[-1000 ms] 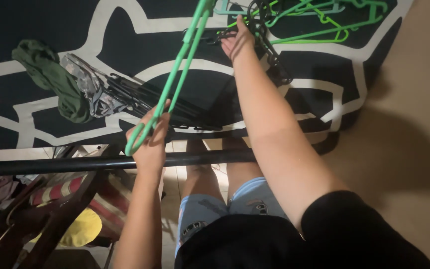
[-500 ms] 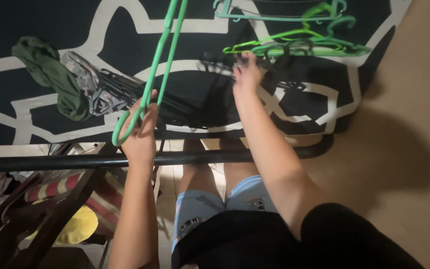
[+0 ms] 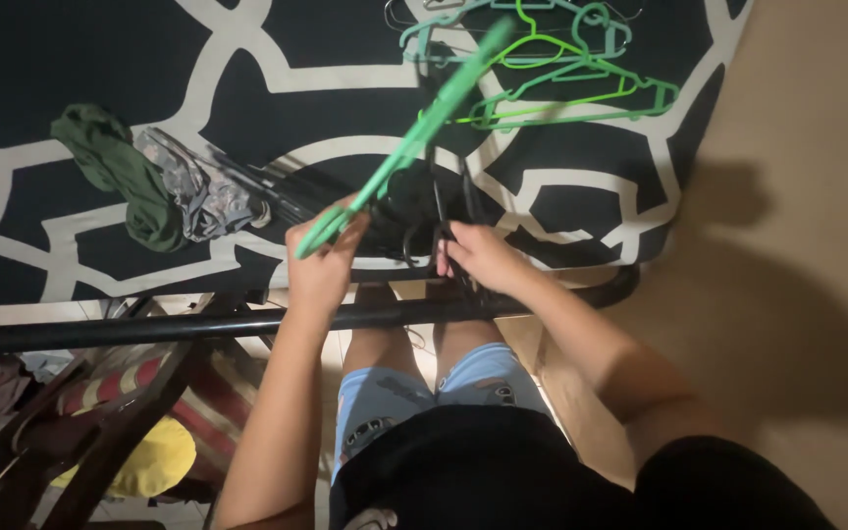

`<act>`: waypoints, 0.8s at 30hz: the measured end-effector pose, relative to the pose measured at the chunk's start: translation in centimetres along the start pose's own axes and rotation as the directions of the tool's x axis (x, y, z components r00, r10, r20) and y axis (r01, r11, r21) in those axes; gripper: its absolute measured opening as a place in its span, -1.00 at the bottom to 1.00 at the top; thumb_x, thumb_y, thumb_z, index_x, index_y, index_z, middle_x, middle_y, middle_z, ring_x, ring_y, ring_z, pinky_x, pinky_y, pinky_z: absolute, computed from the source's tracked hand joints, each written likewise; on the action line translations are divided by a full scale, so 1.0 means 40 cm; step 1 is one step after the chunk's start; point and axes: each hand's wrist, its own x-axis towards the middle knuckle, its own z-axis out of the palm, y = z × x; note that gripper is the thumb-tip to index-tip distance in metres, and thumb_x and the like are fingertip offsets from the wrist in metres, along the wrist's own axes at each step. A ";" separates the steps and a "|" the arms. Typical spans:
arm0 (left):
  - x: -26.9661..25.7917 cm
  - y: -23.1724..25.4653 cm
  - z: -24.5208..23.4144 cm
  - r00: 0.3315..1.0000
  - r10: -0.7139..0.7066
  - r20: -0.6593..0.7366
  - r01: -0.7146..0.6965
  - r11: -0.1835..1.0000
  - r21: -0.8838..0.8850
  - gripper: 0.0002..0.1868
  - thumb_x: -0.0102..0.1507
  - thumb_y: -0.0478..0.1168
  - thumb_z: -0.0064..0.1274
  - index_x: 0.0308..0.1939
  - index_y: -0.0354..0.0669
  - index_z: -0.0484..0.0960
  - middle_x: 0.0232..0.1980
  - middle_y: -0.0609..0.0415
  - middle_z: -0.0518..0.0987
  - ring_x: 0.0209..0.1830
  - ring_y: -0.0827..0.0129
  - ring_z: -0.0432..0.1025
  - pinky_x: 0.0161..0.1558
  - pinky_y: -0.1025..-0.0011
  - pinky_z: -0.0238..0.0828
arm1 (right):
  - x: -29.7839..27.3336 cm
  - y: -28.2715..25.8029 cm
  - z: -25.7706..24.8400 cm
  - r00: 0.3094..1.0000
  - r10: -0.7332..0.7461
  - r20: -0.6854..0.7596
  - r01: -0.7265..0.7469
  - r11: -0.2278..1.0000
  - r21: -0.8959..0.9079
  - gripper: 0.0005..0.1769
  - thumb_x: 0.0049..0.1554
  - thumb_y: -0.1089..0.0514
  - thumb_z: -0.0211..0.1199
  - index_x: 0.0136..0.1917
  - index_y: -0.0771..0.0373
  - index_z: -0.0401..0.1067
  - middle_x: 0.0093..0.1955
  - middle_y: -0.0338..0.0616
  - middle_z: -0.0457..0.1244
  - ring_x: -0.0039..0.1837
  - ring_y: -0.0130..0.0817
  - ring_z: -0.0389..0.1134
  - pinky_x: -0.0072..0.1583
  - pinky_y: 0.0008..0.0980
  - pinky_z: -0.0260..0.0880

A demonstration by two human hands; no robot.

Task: Gathering clothes hangers from a bed and organizing them into a stack.

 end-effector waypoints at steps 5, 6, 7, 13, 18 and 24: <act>-0.013 -0.006 -0.009 0.990 -0.026 0.135 0.046 0.988 -0.147 -0.79 0.33 -0.33 0.16 0.04 -0.25 0.73 -0.36 0.15 0.57 -0.34 0.61 0.32 -0.22 0.56 0.33 | 0.093 0.034 -0.034 0.987 0.075 0.139 -0.097 0.982 0.163 -0.79 0.31 0.23 -0.06 0.06 0.34 0.38 -0.20 -0.22 0.43 -0.19 -0.42 0.44 -0.09 -0.42 0.48; -0.016 -0.006 -0.011 0.989 -0.024 0.147 0.058 0.972 -0.230 -0.81 0.35 -0.34 0.15 0.03 -0.26 0.74 -0.27 0.15 0.63 -0.26 0.63 0.35 -0.13 0.58 0.36 | 0.106 0.028 -0.038 0.977 0.172 0.128 -0.186 0.976 0.109 -0.77 0.34 0.17 -0.06 0.08 0.34 0.37 -0.17 -0.28 0.44 -0.22 -0.43 0.43 -0.12 -0.40 0.46; -0.018 -0.001 -0.012 0.988 -0.028 0.150 0.062 0.972 -0.227 -0.81 0.35 -0.34 0.15 0.03 -0.26 0.74 -0.27 0.15 0.63 -0.26 0.63 0.35 -0.13 0.58 0.36 | 0.108 0.025 -0.041 0.976 0.174 0.129 -0.189 0.975 0.113 -0.77 0.34 0.17 -0.06 0.08 0.34 0.37 -0.17 -0.28 0.44 -0.22 -0.43 0.43 -0.12 -0.40 0.46; -0.025 -0.006 -0.009 0.991 0.010 0.134 0.014 0.983 -0.182 -0.81 0.34 -0.36 0.13 0.02 -0.26 0.73 -0.18 0.11 0.70 -0.21 0.61 0.44 -0.08 0.57 0.42 | 0.137 0.030 -0.039 0.962 -0.213 -0.168 0.206 0.977 -0.059 -0.69 0.37 0.09 0.05 0.29 0.20 0.46 0.01 -0.30 0.43 0.04 -0.44 0.48 0.02 -0.34 0.49; -0.030 0.027 0.000 0.995 0.011 0.095 -0.011 1.000 -0.002 -0.77 0.34 -0.36 0.13 0.06 -0.23 0.72 -0.33 0.11 0.63 -0.37 0.60 0.37 -0.27 0.58 0.36 | 0.140 -0.113 -0.027 0.960 -0.149 -0.237 -0.087 0.645 -0.759 -0.75 0.39 0.05 0.05 0.20 0.20 0.41 -0.14 -0.05 0.40 -0.08 -0.04 0.41 -0.04 -0.08 0.38; -0.024 0.028 0.015 1.000 0.015 0.017 -0.013 0.996 -0.089 -0.79 0.34 -0.38 0.14 0.06 -0.25 0.71 -0.30 0.18 0.63 -0.33 0.66 0.35 -0.29 0.64 0.32 | 0.227 -0.057 -0.035 0.993 0.024 -0.115 -0.100 0.684 -0.723 -0.60 0.08 0.20 0.23 0.22 0.12 0.39 -0.01 -0.05 0.40 0.06 -0.09 0.43 0.03 -0.07 0.41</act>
